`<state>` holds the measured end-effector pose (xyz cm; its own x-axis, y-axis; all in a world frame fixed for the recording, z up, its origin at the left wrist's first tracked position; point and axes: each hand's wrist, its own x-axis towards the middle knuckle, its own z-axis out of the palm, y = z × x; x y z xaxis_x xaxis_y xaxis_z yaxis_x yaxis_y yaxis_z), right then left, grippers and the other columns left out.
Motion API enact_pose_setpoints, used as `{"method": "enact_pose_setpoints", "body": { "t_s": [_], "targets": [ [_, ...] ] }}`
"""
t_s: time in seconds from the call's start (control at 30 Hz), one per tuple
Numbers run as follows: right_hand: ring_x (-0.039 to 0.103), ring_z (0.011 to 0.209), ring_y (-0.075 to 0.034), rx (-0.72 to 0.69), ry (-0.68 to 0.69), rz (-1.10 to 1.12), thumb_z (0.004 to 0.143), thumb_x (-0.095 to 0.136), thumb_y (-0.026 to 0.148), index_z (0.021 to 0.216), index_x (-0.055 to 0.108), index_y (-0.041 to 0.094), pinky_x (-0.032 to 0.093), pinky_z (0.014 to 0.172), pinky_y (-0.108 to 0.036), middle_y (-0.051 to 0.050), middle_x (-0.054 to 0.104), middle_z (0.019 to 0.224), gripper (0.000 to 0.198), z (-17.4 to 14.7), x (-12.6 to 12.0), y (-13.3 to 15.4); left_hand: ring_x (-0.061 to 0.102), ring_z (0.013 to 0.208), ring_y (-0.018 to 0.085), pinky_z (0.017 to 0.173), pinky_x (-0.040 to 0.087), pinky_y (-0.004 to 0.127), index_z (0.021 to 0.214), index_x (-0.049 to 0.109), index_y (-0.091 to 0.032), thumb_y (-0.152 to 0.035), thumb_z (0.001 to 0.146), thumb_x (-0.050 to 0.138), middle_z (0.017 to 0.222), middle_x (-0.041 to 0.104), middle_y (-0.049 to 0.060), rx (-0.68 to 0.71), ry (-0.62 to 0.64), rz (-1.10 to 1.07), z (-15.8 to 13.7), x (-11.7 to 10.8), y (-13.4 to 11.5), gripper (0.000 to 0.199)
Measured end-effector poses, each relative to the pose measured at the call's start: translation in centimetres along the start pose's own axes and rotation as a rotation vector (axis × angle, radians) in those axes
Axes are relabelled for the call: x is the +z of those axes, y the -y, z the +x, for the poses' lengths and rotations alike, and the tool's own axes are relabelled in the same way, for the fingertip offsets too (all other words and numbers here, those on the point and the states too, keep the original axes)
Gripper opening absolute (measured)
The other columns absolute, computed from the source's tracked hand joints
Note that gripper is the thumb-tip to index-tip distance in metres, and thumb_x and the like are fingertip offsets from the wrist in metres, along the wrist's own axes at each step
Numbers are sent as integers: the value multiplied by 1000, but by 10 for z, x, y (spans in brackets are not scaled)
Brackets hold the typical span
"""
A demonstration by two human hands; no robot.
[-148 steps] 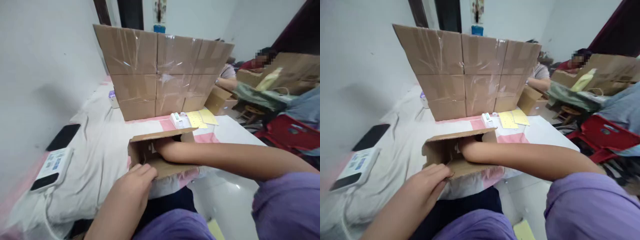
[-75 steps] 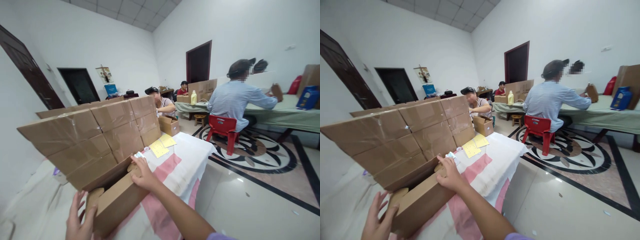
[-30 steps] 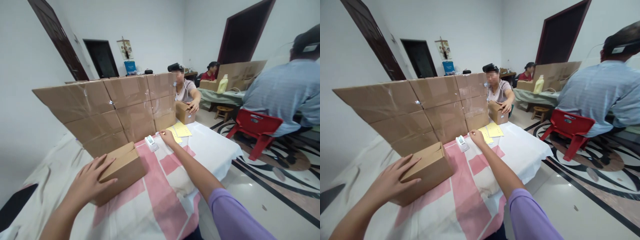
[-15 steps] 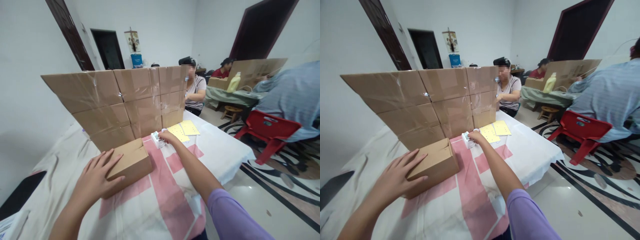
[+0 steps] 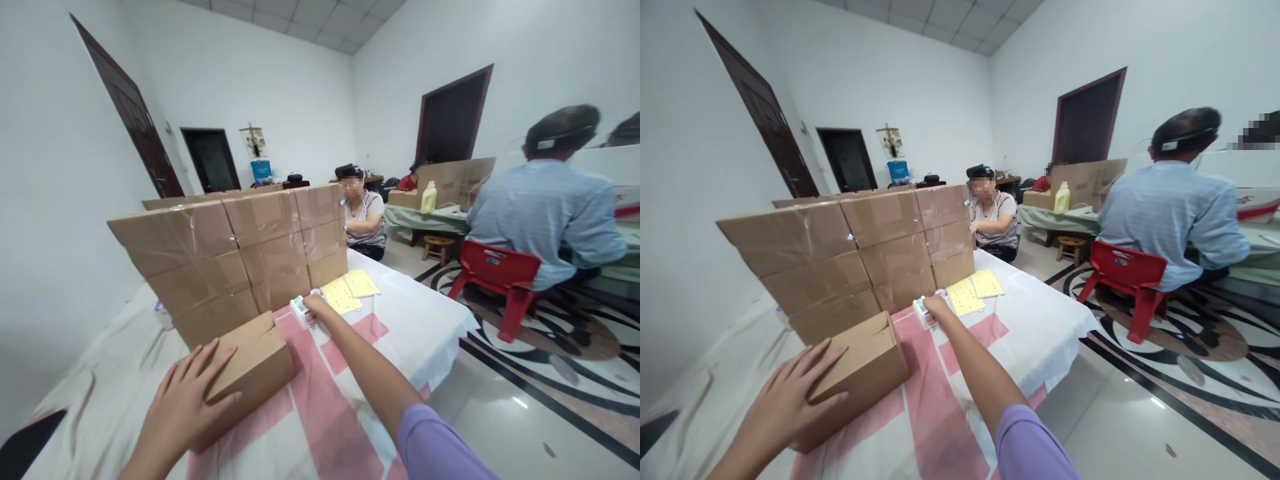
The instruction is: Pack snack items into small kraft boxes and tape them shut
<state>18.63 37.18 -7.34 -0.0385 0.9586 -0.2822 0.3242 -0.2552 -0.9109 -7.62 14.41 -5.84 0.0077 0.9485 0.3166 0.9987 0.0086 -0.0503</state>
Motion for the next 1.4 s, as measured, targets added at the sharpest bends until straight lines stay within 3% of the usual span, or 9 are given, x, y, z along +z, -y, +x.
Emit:
{"method": "enact_pose_setpoints", "body": {
  "t_s": [0.33, 0.53, 0.8, 1.13, 1.4],
  "targets": [
    [58, 44, -15, -95, -67, -77, 89, 59, 28, 84, 65, 13, 45, 46, -21, -1, 59, 53, 17, -7, 4, -26, 37, 148, 32, 120, 30, 49, 148, 51, -37, -58, 80, 59, 162, 41, 1, -39, 56, 17, 0, -18, -11, 72],
    [60, 45, -17, -128, -107, -116, 91, 58, 32, 79, 67, 13, 44, 49, -23, -2, 60, 50, 24, -5, 7, -33, 39, 147, 32, 119, 31, 50, 148, 51, -36, -60, 80, 58, 162, 42, 2, -31, 57, 39, 3, -14, -7, 73],
    [67, 71, -21, -246, -305, -183, 89, 63, 25, 57, 57, 19, 36, 59, -25, -9, 67, 63, 33, -13, 12, -43, 38, 148, 32, 119, 31, 50, 149, 50, -36, -59, 80, 58, 161, 42, 1, -37, 57, 25, 3, -14, -8, 72],
    [48, 56, -15, -336, -373, -83, 83, 57, 15, 47, 39, 22, 25, 56, -27, 0, 46, 50, 41, -20, 18, -54, 34, 150, 31, 121, 28, 49, 150, 48, -36, -57, 81, 58, 164, 38, 0, -67, 112, 33, 1, -28, -19, 72],
    [47, 56, -13, -376, -336, 80, 80, 54, 15, 50, 37, 22, 28, 54, -24, 3, 44, 49, 35, -21, 17, -66, 35, 149, 31, 120, 29, 48, 149, 50, -35, -55, 81, 60, 162, 41, 2, -59, 66, 11, 0, -25, -18, 72]
  ]
}}
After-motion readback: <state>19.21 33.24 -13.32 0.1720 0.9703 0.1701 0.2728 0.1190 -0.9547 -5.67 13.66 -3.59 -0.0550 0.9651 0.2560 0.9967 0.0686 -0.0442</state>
